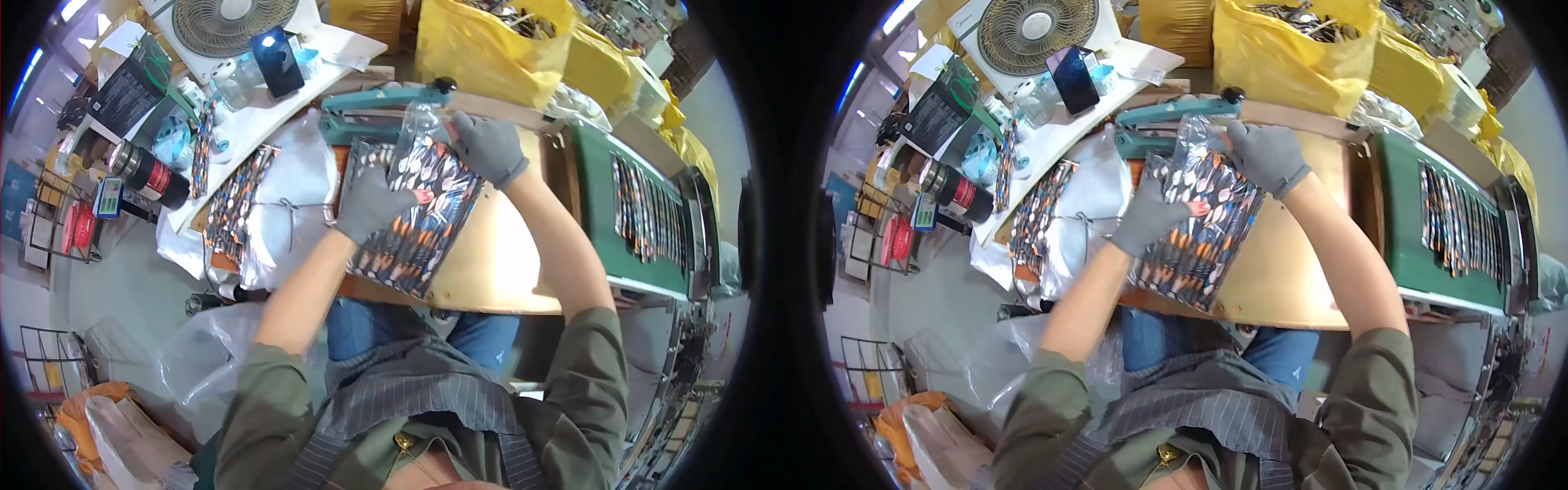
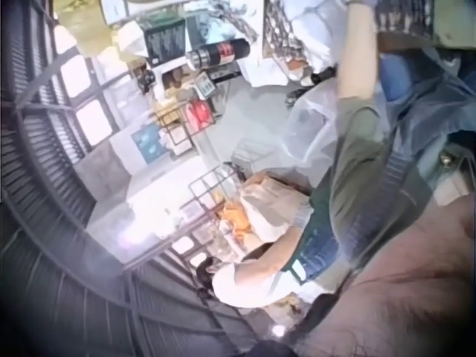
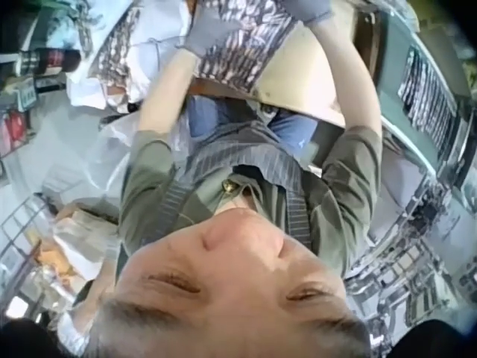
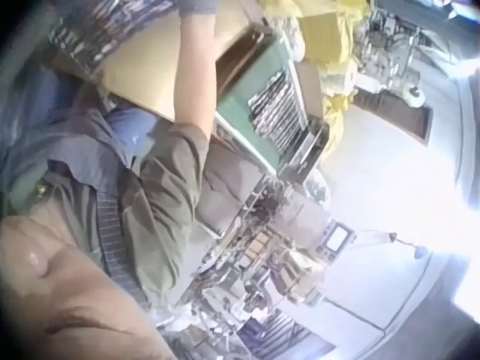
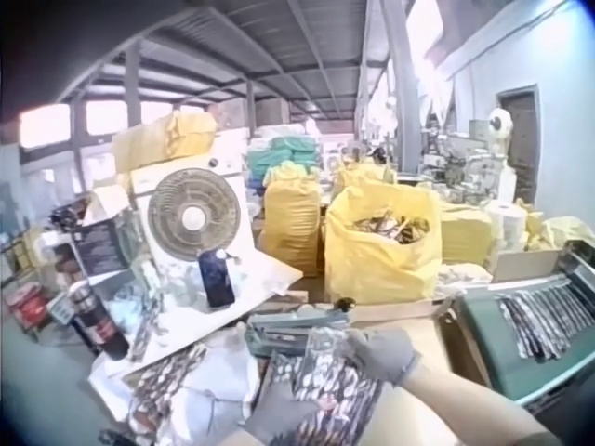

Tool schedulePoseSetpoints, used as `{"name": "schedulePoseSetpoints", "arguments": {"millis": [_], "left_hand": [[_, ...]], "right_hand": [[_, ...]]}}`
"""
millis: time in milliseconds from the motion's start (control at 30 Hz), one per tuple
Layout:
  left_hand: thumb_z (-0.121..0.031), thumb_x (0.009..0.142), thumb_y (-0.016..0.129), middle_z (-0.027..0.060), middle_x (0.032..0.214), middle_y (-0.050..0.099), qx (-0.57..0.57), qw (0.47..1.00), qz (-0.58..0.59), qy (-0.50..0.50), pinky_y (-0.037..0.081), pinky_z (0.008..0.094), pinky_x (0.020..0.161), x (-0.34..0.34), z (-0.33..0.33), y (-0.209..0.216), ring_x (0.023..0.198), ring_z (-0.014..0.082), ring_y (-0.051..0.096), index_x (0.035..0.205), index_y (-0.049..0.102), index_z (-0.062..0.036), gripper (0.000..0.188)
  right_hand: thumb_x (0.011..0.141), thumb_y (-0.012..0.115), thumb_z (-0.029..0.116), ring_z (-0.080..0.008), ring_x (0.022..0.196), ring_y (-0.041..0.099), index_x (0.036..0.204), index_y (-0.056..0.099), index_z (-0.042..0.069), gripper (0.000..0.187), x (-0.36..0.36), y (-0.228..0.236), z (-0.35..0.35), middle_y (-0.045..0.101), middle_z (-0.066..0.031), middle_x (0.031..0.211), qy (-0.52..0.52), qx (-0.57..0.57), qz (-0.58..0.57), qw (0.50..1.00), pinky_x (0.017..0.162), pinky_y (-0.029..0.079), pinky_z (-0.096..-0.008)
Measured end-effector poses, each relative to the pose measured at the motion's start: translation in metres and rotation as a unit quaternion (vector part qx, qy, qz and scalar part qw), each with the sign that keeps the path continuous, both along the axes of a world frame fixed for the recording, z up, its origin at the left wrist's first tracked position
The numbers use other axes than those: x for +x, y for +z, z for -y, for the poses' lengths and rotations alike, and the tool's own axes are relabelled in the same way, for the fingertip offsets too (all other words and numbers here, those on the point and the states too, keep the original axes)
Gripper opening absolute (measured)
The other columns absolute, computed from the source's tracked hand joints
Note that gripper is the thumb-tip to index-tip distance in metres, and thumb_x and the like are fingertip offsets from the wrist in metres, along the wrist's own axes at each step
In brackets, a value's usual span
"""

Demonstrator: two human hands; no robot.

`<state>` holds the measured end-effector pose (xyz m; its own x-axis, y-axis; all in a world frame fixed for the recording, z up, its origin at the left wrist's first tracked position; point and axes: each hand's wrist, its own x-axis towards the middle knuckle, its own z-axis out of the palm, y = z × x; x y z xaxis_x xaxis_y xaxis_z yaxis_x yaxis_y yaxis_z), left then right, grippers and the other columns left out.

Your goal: Packaging items into plastic bags and sealing them using a heat sealer.

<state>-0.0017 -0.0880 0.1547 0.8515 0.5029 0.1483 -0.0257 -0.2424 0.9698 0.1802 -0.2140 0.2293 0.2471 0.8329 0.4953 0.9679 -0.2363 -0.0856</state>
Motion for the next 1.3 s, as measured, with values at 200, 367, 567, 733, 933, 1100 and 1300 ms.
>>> {"name": "schedulePoseSetpoints", "arguments": {"millis": [200, 367, 567, 733, 933, 1100, 1300], "left_hand": [[-0.011, 0.065, 0.078, 0.0056, 0.102, 0.062, -0.284, 0.955, -0.073, -0.035, 0.047, 0.0296, 0.082, 0.037, -0.039, -0.044, 0.090, 0.0147, 0.059, 0.117, 0.052, -0.0018, 0.059], [-0.014, 0.066, 0.077, 0.0081, 0.092, 0.065, -0.378, 0.920, -0.090, 0.045, 0.049, 0.0307, 0.081, 0.057, -0.083, -0.043, 0.080, 0.0163, 0.062, 0.107, 0.059, 0.0036, 0.048], [-0.039, 0.063, 0.078, 0.0145, 0.084, 0.066, -0.138, 0.974, -0.155, 0.095, 0.048, 0.0364, 0.072, 0.061, -0.089, -0.085, 0.077, 0.0246, 0.063, 0.096, 0.064, 0.0053, 0.057], [-0.042, 0.069, 0.075, 0.0161, 0.104, 0.061, 0.097, 0.949, -0.186, 0.233, 0.045, 0.0332, 0.084, 0.019, -0.050, -0.066, 0.094, 0.0220, 0.059, 0.121, 0.045, 0.0040, 0.076], [-0.047, 0.069, 0.073, 0.0171, 0.118, 0.055, -0.024, 0.972, -0.151, 0.177, 0.042, 0.0333, 0.090, 0.012, -0.052, -0.075, 0.105, 0.0226, 0.055, 0.126, 0.040, 0.0063, 0.085], [-0.052, 0.070, 0.071, 0.0199, 0.119, 0.053, 0.001, 0.959, -0.197, 0.205, 0.042, 0.0313, 0.090, 0.014, -0.059, -0.089, 0.105, 0.0237, 0.055, 0.130, 0.034, 0.0124, 0.095], [-0.037, 0.073, 0.075, 0.0138, 0.102, 0.061, -0.253, 0.935, -0.188, 0.162, 0.050, 0.0302, 0.077, -0.002, -0.057, -0.112, 0.091, 0.0173, 0.060, 0.117, 0.050, 0.0080, 0.068]], "right_hand": [[0.085, 0.055, 0.041, -0.0353, 0.075, 0.061, 0.096, 0.059, 0.008, 0.036, 0.106, -0.053, -0.087, 0.062, -0.0157, 0.078, -0.244, 0.203, -0.008, 0.948, 0.067, 0.047, -0.0417], [0.081, 0.059, 0.041, -0.0345, 0.077, 0.061, 0.090, 0.063, 0.008, 0.034, 0.054, 0.008, -0.131, 0.062, -0.0167, 0.082, -0.134, 0.104, -0.081, 0.982, 0.066, 0.048, -0.0412], [0.082, 0.054, 0.032, -0.0360, 0.074, 0.061, 0.084, 0.062, 0.008, 0.024, 0.079, -0.086, -0.112, 0.063, -0.0168, 0.081, -0.259, -0.049, -0.105, 0.959, 0.063, 0.048, -0.0456], [0.076, 0.058, 0.027, -0.0315, 0.074, 0.062, 0.077, 0.059, 0.012, 0.015, 0.082, -0.098, -0.113, 0.063, -0.0100, 0.081, -0.268, 0.014, -0.112, 0.957, 0.063, 0.049, -0.0434], [0.083, 0.050, 0.027, -0.0357, 0.075, 0.061, 0.087, 0.061, 0.010, 0.021, 0.080, -0.096, -0.110, 0.063, -0.0146, 0.087, -0.274, 0.011, -0.136, 0.952, 0.063, 0.049, -0.0463], [0.078, 0.059, 0.043, -0.0393, 0.090, 0.058, 0.105, 0.056, 0.002, 0.049, 0.062, -0.109, -0.086, 0.057, -0.0224, 0.102, -0.283, 0.113, -0.184, 0.935, 0.077, 0.047, -0.0449], [0.065, 0.076, 0.045, -0.0353, 0.112, 0.049, 0.131, 0.031, -0.007, 0.096, -0.075, -0.186, -0.019, 0.048, -0.0267, 0.121, -0.111, 0.021, -0.655, 0.748, 0.094, 0.040, -0.0403]]}}
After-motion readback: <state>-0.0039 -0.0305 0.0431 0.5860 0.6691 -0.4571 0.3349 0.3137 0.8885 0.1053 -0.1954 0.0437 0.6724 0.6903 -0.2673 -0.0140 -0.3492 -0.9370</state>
